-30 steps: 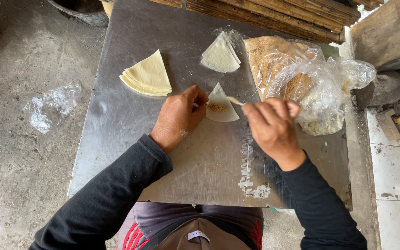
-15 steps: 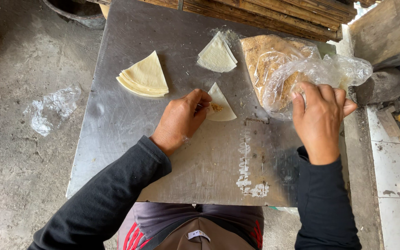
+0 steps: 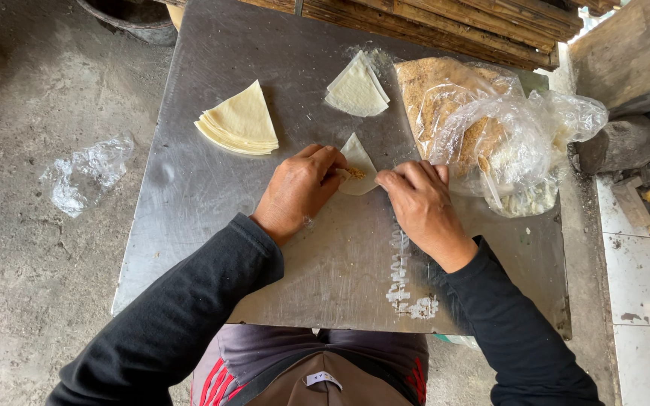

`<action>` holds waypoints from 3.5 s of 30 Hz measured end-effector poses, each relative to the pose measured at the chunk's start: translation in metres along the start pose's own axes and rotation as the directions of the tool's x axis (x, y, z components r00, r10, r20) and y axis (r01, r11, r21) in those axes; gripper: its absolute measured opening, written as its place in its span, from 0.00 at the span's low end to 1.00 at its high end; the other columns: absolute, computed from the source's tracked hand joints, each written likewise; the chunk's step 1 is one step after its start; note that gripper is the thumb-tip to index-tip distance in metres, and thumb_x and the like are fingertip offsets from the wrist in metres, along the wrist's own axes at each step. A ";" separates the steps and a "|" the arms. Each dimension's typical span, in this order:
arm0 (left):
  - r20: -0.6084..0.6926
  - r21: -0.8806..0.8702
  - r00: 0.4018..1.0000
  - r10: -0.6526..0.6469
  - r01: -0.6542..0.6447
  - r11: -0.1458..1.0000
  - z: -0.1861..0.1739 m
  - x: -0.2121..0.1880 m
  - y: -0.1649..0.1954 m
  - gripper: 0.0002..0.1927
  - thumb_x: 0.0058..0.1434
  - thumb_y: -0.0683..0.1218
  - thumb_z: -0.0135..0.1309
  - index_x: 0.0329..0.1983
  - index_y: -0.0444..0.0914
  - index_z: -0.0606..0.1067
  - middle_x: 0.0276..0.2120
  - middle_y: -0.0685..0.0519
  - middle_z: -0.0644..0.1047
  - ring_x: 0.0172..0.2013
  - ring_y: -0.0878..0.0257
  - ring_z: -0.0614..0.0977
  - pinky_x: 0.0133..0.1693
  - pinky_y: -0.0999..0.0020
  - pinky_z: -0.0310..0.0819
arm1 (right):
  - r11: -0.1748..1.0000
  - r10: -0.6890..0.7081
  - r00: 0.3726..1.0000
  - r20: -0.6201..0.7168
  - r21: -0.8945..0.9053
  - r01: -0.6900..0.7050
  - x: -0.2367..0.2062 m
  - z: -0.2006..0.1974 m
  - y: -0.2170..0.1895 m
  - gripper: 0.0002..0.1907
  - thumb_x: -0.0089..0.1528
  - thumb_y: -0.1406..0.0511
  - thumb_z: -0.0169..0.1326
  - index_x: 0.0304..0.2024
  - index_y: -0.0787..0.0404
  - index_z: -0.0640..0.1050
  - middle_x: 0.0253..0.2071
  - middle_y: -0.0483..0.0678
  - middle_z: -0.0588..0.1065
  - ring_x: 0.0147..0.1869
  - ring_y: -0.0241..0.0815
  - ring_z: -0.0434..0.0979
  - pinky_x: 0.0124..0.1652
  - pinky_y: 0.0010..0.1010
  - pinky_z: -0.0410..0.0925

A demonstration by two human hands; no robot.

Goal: The person folds triangular wrappers, scoops a granular filling from a plastic bag, and places it into each wrapper. The person then folds the wrappers closed and stacks them on the metal table.

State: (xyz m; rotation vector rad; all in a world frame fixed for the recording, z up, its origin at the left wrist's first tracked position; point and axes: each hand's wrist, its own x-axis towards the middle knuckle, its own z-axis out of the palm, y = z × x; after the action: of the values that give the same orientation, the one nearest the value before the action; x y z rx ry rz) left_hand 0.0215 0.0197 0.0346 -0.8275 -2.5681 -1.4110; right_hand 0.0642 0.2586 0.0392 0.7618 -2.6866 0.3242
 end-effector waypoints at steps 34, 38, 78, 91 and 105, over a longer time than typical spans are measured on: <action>0.120 0.183 0.973 0.195 -0.215 0.959 0.002 0.000 -0.012 0.10 0.63 0.44 0.60 0.44 0.34 0.81 0.39 0.47 0.79 0.38 0.53 0.83 0.41 0.62 0.79 | 0.986 -0.060 0.992 -0.114 0.150 0.077 0.010 0.018 -0.010 0.12 0.60 0.72 0.65 0.46 0.59 0.81 0.51 0.45 0.73 0.50 0.42 0.75 0.56 0.38 0.67; 0.151 0.199 0.951 0.270 -0.297 0.934 -0.003 0.000 -0.014 0.09 0.59 0.43 0.59 0.41 0.35 0.81 0.40 0.48 0.78 0.40 0.54 0.82 0.43 0.62 0.80 | 0.972 -0.105 0.991 -0.082 0.204 0.120 0.011 0.014 -0.008 0.16 0.56 0.67 0.68 0.46 0.60 0.81 0.51 0.47 0.72 0.48 0.43 0.75 0.55 0.39 0.66; 0.125 0.153 0.988 0.088 -0.107 0.983 0.013 0.009 -0.013 0.11 0.66 0.43 0.57 0.49 0.33 0.77 0.39 0.46 0.79 0.34 0.53 0.84 0.39 0.62 0.81 | 0.945 0.203 0.978 -0.041 0.270 -0.185 0.005 0.028 -0.006 0.06 0.66 0.69 0.57 0.45 0.57 0.77 0.41 0.48 0.74 0.44 0.43 0.74 0.46 0.37 0.65; 0.144 0.072 0.965 0.218 -0.230 0.971 0.003 0.010 -0.012 0.07 0.65 0.44 0.59 0.42 0.37 0.78 0.38 0.48 0.78 0.36 0.53 0.83 0.40 0.61 0.80 | 0.993 0.095 0.995 -0.032 0.076 -0.093 0.006 0.015 -0.021 0.08 0.65 0.61 0.60 0.44 0.57 0.79 0.42 0.45 0.74 0.48 0.45 0.71 0.50 0.40 0.57; 0.213 0.270 0.973 -0.087 0.027 0.963 0.018 0.000 -0.001 0.11 0.66 0.47 0.55 0.41 0.33 0.76 0.39 0.42 0.77 0.40 0.47 0.81 0.44 0.54 0.77 | 0.988 0.033 0.998 0.051 0.150 -0.040 0.010 0.001 -0.018 0.08 0.64 0.63 0.59 0.43 0.58 0.78 0.38 0.42 0.75 0.44 0.42 0.70 0.49 0.40 0.53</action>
State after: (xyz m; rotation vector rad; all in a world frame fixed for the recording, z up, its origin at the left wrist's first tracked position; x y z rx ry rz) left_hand 0.0238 0.0343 0.0236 -0.9200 -2.8850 -1.0015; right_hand 0.0661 0.2383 0.0439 0.7730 -2.7479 0.5297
